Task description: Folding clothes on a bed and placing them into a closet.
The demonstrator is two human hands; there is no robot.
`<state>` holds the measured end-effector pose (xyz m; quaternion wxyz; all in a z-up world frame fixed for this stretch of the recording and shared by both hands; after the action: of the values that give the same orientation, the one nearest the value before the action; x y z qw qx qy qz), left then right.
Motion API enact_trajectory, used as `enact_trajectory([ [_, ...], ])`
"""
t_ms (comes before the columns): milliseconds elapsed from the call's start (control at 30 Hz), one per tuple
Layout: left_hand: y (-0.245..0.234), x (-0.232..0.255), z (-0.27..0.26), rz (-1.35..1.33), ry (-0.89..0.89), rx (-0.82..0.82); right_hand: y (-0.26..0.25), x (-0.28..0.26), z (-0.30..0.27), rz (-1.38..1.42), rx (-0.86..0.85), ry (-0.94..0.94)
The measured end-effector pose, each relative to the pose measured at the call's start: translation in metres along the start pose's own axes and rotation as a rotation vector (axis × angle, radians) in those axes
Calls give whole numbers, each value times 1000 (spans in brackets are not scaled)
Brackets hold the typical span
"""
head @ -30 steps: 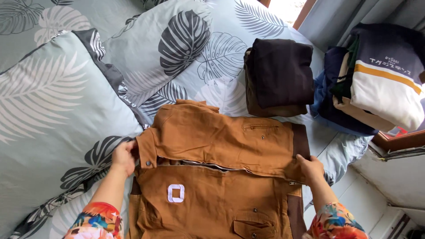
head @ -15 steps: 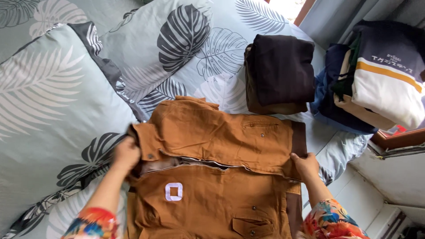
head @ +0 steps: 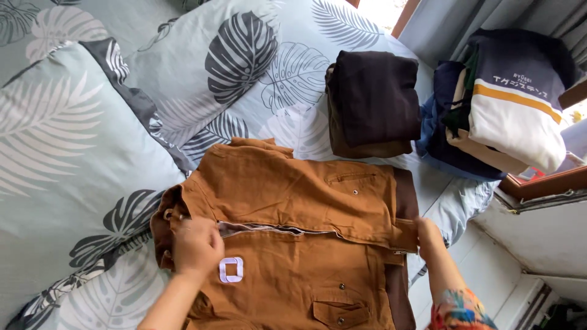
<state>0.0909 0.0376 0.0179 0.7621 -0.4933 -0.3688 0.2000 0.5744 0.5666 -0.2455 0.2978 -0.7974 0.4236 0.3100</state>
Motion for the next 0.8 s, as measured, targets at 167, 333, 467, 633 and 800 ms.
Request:
enact_trajectory([
  [167,38,22,-25,42,162,-378,27,-8,-99,-227,-137,39],
  [333,62,-37,-32,169,-99,-454,46,0,-163,-245,-7,73],
  [467,51,-18,-21,181,-47,-473,40,29,-155,-85,20,34],
  [633,63,-26,-19,210,-55,-523,18,68,-150,151,68,116],
  [800,31,-49,-1,-113,-585,-244,-16,99,-62,88,92,-129],
])
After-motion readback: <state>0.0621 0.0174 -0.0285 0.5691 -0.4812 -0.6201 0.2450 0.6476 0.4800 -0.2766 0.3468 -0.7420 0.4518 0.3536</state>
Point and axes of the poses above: each hand's wrist, its own z-axis towards the middle knuckle, its own y-axis out of the palm, x = y × z, the point moved 10 cm from there along z, towards the middle knuckle, and after that the axes turned 7 degrees about -x, right-handed, at the moved point
